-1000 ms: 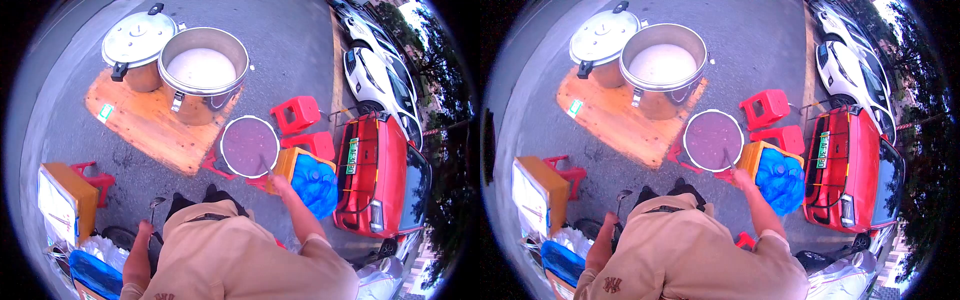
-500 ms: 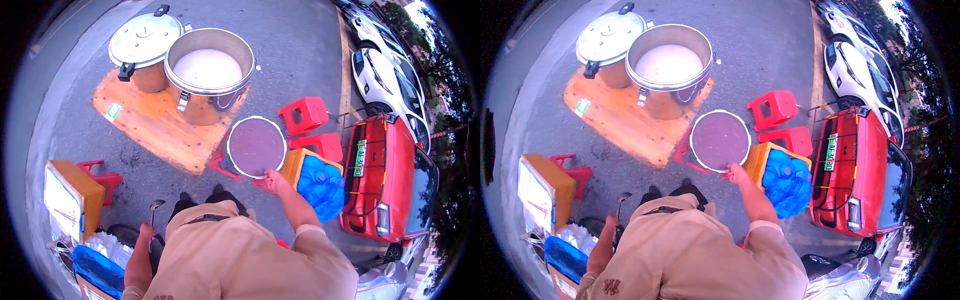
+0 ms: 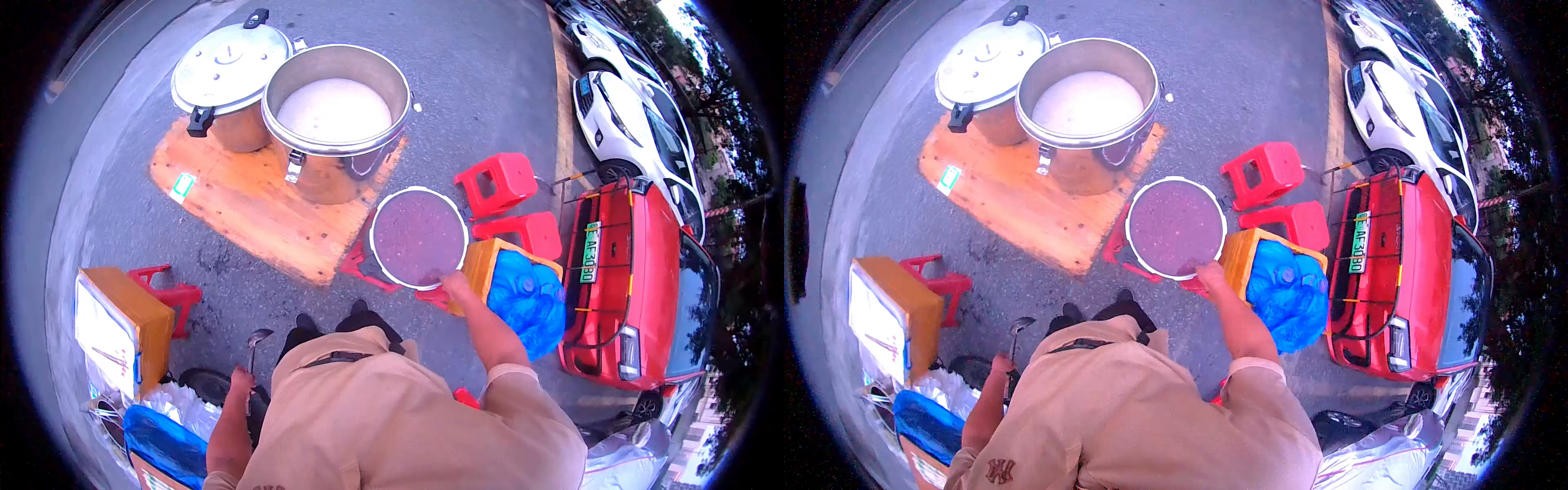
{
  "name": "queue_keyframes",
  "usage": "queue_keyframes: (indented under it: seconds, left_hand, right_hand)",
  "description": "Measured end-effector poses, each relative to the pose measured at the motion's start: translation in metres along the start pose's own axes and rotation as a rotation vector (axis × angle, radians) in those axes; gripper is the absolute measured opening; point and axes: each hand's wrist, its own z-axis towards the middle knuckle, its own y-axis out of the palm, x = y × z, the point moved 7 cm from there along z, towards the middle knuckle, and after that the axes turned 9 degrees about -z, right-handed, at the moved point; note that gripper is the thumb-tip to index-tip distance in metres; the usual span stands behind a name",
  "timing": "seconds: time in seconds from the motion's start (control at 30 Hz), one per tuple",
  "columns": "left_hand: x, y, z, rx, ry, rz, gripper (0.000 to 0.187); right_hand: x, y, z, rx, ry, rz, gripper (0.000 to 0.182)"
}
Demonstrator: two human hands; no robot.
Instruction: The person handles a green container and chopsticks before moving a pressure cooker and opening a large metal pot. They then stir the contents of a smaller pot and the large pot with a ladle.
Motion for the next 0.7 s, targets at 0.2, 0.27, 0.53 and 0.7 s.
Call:
queue_keyframes:
  seconds: [0.2, 0.27, 0.53, 0.7]
  left_hand:
    - [0.008, -0.001, 0.006, -0.010, 0.079, 0.105, 0.022]
    - [0.013, -0.002, 0.003, -0.012, 0.068, 0.057, 0.022]
    - [0.023, -0.004, -0.009, -0.007, 0.052, -0.046, 0.020]
    - [-0.010, -0.016, -0.005, 0.027, -0.119, -0.409, 0.015]
  right_hand:
    - [-0.011, -0.025, -0.004, -0.013, -0.009, -0.041, 0.030]
    - [0.002, -0.033, -0.017, -0.130, 0.572, 0.392, 0.032]
    - [-0.057, -0.117, -0.055, -0.052, 0.507, 0.635, 0.039]
    - [-0.048, -0.116, -0.078, -0.168, 0.541, 0.851, 0.024]
